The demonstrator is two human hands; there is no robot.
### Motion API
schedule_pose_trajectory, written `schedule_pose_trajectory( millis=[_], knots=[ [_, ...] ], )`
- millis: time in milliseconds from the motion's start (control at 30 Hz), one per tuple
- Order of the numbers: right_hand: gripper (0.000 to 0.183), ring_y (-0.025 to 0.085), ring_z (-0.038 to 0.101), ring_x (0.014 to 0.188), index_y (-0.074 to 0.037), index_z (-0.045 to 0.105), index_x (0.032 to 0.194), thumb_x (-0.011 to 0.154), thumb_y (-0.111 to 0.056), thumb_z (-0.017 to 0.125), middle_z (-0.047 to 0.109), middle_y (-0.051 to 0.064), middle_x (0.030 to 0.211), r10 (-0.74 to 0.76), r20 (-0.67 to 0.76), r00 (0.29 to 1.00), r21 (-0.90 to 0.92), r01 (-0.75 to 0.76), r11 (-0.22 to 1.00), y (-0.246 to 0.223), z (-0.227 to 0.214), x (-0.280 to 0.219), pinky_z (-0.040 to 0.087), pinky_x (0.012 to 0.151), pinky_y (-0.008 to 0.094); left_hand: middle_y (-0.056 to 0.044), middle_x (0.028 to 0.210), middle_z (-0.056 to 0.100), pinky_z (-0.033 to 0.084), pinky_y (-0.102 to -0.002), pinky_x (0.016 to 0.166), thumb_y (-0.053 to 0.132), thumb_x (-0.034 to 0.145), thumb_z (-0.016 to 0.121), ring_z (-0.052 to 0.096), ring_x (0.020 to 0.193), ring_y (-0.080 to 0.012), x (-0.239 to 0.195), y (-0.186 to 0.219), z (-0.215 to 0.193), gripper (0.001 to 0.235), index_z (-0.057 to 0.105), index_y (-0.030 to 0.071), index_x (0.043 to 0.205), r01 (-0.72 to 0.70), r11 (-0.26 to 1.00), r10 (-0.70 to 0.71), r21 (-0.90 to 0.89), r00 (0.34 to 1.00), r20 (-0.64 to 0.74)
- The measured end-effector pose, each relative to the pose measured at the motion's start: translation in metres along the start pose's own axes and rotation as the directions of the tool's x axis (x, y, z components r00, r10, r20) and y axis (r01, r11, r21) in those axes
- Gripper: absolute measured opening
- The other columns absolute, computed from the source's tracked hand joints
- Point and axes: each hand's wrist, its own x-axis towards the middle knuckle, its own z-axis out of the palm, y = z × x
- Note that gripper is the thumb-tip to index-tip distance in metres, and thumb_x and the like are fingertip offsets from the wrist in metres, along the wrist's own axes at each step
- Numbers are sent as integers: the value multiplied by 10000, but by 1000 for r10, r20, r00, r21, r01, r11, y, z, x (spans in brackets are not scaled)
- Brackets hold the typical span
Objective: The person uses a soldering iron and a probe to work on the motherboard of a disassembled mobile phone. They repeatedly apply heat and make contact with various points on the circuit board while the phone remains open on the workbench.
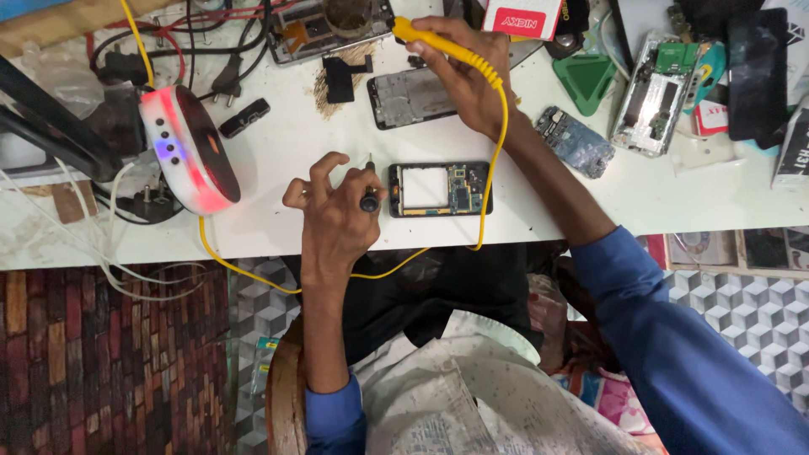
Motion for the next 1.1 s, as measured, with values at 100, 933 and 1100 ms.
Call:
schedule_pose_trajectory(
  millis=[100, 933, 1100],
  knots=[
    [244, 101, 655, 732, -27, 699, 1270, 1076, -174, 724, 794, 93, 970, 33, -3, 999, -15, -33, 999, 2, 0, 0, 487, 611, 237, 52, 922, 698, 235, -479, 907, 105, 950, 761, 536, 1218, -226, 1, 1, 1, 210, 560, 117, 1013, -16, 1000, 16, -5, 999, -38],
    [339, 109, 441, 457, -22, 547, 1171, 1151, -355, 487, 589, 113, 774, 372, -648, 665, 482, -20, 876, -54, -29, -161, 335, 399, 226, -25, 1054, 632, 260, -477, 958, 45, 897, 665, 556, 1113, -222, 3, 8, -23, 131, 581, 81, 991, 77, 947, -66, -313, 997, 46],
    [349, 88, 402, 434, -28, 563, 1157, 1142, -366, 478, 578, 101, 735, 466, -687, 557, 538, -41, 842, -44, -42, -175, 306, 389, 215, -88, 1079, 598, 255, -461, 956, 185, 980, 639, 453, 1061, -311, 1, 16, -31, 82, 601, 116, 958, 94, 954, -126, -285, 987, -96]
  ],
)
